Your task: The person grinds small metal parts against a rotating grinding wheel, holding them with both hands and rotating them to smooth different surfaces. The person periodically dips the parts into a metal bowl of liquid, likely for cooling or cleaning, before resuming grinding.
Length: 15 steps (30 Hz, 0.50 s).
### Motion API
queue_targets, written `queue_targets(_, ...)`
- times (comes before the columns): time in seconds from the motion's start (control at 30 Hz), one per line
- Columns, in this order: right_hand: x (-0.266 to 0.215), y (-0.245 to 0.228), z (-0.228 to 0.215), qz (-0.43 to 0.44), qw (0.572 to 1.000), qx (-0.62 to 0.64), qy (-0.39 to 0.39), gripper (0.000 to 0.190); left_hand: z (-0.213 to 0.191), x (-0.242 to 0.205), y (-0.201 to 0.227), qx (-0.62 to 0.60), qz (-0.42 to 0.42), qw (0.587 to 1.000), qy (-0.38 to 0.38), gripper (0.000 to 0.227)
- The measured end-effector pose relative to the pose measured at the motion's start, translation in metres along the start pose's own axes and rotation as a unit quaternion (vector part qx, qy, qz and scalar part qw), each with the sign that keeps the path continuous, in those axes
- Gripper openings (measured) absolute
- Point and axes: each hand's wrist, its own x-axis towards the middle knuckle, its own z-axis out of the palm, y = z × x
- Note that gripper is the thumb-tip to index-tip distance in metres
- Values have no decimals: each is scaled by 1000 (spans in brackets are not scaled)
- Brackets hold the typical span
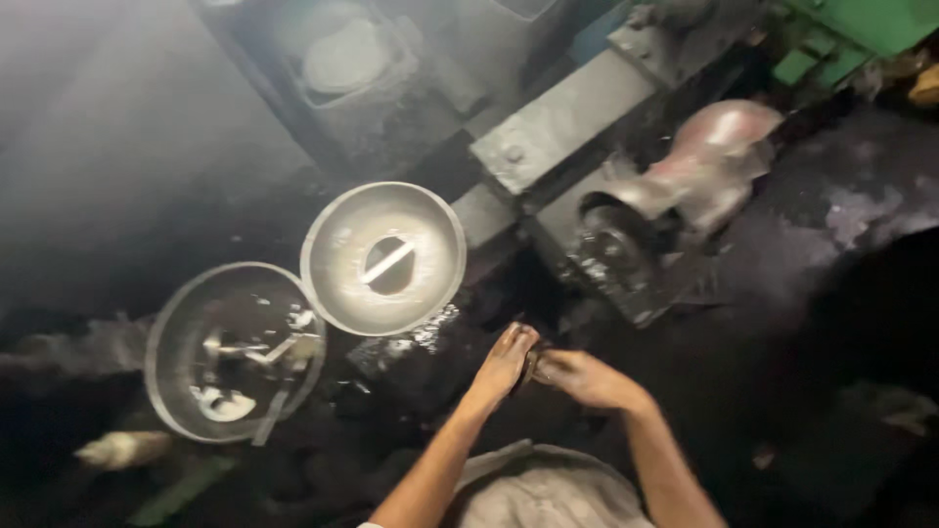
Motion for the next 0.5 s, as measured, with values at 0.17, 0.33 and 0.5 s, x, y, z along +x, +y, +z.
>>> queue_targets(0.17,-34,87,-67,28,995,81,-54,46,100,25,3,56,-28,995,77,27)
queue_targets(0.33,-78,98,-103,5,956,289,47,57,147,24,15,-165,-25,985,33,40)
queue_targets(0.5,-83,54,-140,19,966,213,145,76,181,28,8,-280,-177,943,15,46)
